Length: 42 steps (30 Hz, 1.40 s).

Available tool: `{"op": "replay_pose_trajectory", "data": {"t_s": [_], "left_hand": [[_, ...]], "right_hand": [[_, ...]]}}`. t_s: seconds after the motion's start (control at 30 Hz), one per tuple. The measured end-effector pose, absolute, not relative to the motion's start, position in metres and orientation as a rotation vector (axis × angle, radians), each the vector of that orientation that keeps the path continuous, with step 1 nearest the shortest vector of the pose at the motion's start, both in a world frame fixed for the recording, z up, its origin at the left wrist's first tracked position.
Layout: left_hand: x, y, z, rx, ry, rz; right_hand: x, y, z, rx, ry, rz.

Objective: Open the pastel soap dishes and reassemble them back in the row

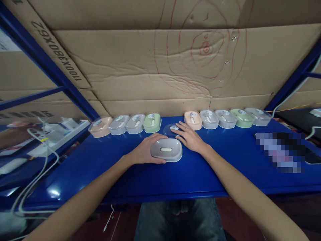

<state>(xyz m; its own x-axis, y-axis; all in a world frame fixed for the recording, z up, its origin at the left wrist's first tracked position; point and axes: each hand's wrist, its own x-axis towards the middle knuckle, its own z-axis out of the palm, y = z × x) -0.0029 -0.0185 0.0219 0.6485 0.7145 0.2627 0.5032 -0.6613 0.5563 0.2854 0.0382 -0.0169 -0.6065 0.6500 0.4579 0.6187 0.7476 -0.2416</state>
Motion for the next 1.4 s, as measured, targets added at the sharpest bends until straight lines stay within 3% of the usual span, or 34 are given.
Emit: {"op": "replay_pose_trajectory", "data": {"t_s": [1.4], "left_hand": [[0.001,-0.020,0.014,2.534,1.041,0.500]], "right_hand": [[0.283,0.027,-0.002,-0.873,-2.193,0.260]]}}
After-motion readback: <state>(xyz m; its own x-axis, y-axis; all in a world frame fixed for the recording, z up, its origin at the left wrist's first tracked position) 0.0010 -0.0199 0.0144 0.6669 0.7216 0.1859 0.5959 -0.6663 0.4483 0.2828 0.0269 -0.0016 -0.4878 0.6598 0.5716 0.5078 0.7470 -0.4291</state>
